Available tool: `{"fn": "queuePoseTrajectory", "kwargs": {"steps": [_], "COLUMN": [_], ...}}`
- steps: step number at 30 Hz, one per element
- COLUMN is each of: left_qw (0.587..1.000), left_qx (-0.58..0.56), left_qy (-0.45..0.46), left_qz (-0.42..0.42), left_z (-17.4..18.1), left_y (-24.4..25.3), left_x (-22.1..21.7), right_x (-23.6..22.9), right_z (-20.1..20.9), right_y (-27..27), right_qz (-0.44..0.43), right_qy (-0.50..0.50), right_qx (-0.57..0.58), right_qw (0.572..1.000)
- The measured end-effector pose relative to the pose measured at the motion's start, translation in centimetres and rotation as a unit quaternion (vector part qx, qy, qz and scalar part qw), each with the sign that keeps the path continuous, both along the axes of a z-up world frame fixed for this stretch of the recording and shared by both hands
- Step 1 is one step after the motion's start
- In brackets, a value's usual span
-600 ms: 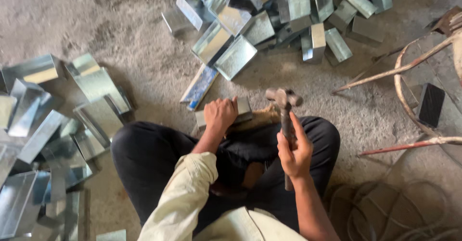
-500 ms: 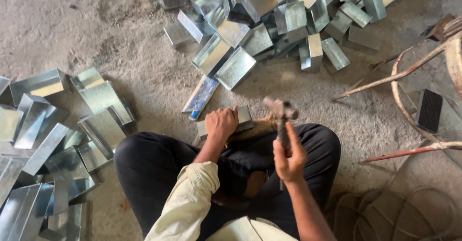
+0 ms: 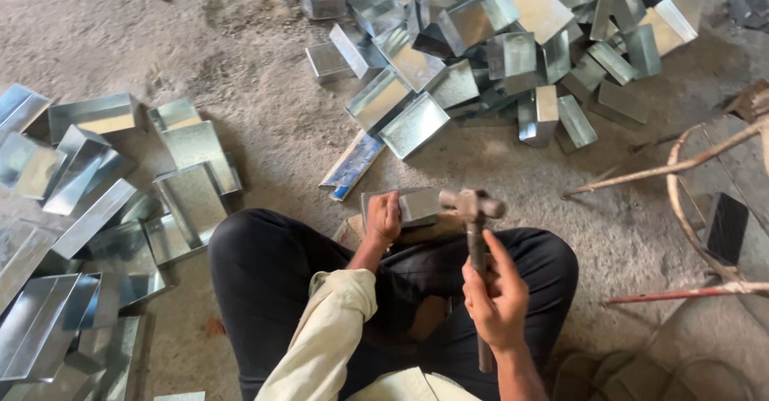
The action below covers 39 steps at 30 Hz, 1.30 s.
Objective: The person sits on the floor and uses a hammer to strike small, rectangular metal boxes placed on a wooden block. They repeatedly pick up a box, position it, hammer it, and then toss it aside to a pile of finished items.
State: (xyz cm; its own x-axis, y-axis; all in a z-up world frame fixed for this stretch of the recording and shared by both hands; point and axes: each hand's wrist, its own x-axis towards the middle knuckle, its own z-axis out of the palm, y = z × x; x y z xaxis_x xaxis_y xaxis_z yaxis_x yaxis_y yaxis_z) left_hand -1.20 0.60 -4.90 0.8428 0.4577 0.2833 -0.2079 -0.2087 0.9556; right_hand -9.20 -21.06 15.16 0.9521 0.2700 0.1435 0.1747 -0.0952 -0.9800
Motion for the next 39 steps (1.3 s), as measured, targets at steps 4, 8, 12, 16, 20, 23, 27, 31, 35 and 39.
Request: {"fn": "queuePoseTrajectory", "kwargs": {"steps": [4, 8, 12, 16, 20, 23, 27, 31, 35, 39], "left_qw": [0.995, 0.994, 0.996, 0.997, 0.963, 0.885, 0.848, 0.945, 0.883, 0.773], "left_qx": [-0.072, -0.075, -0.025, -0.034, 0.229, 0.425, 0.453, 0.253, 0.449, 0.607], "left_qy": [-0.009, -0.008, -0.034, -0.006, -0.007, 0.094, 0.259, 0.202, 0.137, 0.169], "left_qz": [0.07, 0.073, 0.077, 0.072, 0.143, 0.162, 0.096, 0.048, 0.004, -0.071], "left_z": [-4.2, -5.7, -5.9, -3.5, 2.3, 3.3, 0.4, 0.3, 2.3, 0.5], "left_y": [-0.4, -0.6, -0.1, 0.0, 1.0, 0.3, -1.6, -1.0, 0.9, 2.1], "left_x": [1.1, 1.4, 1.6, 0.7, 0.3, 0.9, 0.1, 0.2, 1.7, 2.3], "right_x": [-0.3, 0.8, -0.7, -3.5, -3.1, -3.2, -2.6, -2.3, -1.5, -1.4], "right_z": [1.5, 1.0, 1.6, -0.8, -2.5, -3.0, -3.1, -3.4, -2.9, -2.6], "right_y": [1.7, 4.8, 3.6, -0.3, -2.9, -4.2, -4.9, -5.2, -4.2, -3.5], "right_qz": [0.031, 0.077, 0.122, 0.043, 0.008, -0.004, -0.023, 0.0, 0.001, 0.009], "right_qy": [-0.164, -0.286, -0.298, 0.029, 0.002, 0.035, 0.078, 0.057, 0.075, 0.058], "right_qx": [0.006, -0.17, -0.209, -0.278, -0.26, -0.206, -0.196, -0.133, -0.116, -0.117], "right_qw": [0.986, 0.94, 0.924, 0.959, 0.965, 0.978, 0.977, 0.989, 0.99, 0.991]}}
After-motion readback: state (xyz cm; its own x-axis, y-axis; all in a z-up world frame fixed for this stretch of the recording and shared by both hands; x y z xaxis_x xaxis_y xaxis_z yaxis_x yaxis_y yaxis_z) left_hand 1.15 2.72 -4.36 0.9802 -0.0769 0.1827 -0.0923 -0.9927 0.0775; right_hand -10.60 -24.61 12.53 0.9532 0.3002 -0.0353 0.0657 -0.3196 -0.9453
